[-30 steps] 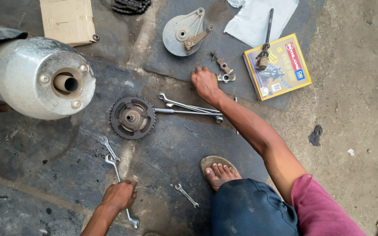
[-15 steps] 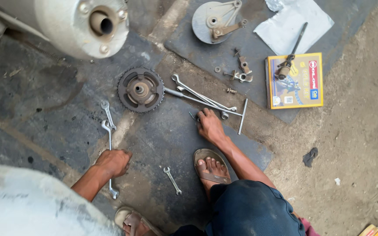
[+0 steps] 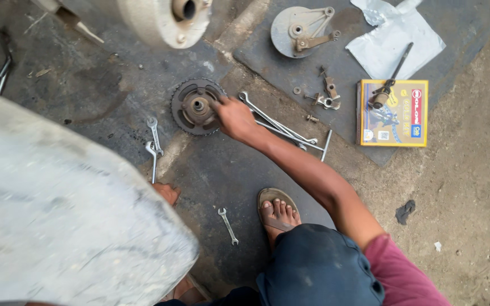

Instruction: The person disassembles a motorcycle sprocket assembly using wrenches and a T-handle tool. They remove a small metal clip, separate the sprocket from the hub, and inspect the internal components. The person then handles a separate metal rod and places the disassembled parts on the ground.

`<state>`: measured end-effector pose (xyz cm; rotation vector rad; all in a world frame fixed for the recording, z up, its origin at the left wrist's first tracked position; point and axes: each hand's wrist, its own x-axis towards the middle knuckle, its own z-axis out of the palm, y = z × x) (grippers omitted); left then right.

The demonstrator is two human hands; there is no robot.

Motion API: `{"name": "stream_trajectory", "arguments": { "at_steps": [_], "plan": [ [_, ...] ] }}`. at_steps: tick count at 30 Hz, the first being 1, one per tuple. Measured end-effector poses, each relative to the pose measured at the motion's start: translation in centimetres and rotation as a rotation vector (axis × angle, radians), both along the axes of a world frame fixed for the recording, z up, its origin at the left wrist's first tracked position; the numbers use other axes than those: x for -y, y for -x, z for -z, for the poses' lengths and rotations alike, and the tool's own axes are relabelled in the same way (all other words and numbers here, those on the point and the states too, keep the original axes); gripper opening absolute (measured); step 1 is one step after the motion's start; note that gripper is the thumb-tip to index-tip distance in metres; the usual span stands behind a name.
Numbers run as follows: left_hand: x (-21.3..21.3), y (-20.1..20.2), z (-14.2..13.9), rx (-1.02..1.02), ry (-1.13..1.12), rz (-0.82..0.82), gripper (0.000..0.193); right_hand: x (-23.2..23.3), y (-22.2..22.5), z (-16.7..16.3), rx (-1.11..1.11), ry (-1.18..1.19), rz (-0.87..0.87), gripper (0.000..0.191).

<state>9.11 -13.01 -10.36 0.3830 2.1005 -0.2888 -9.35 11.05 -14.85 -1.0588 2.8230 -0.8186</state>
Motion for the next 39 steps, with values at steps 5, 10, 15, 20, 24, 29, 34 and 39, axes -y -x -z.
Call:
{"name": "stream_trajectory", "arguments": {
  "at_steps": [5, 10, 15, 20, 24, 29, 34, 39],
  "plan": [
    [2.3, -2.2, -2.6, -0.275, -0.197, -0.101, 0.033, 6.9, 3.5, -1.0, 0.397, -0.058, 0.022, 0.020],
    [4.8, -6.6, -5.1, -0.432, -0.340, -0.210, 0.035, 7.6, 2.9, -1.5, 0.350, -0.300, -0.120, 0.022],
    [6.8, -9.5, -7.1, -0.169, -0.097, -0.246, 0.036, 3.7, -1.2, -4.7, 0.731, 0.161, -0.081, 0.020],
    [8.3, -9.5, -8.5, -0.052, 0.064, -0.194, 0.025, -1.5, -4.2, -8.8, 1.007, 0.538, -0.035, 0.018],
    [7.7, -9.8, -8.4, -0.060, -0.029, -0.227, 0.026, -3.3, -4.9, -11.6, 1.070, 0.698, 0.014, 0.017],
    [7.9, -10.7, -7.9, -0.124, -0.111, -0.151, 0.026, -3.8, -4.8, -14.2, 1.057, 0.823, 0.034, 0.016],
    [9.5, -10.9, -8.9, -0.056, 0.007, -0.236, 0.029, -3.8, -4.1, -15.4, 1.027, 0.876, 0.021, 0.017],
    [10.3, -11.0, -10.0, -0.088, 0.021, -0.230, 0.027, -4.1, -4.0, -16.9, 1.012, 0.895, 0.014, 0.018]
  ]
}}
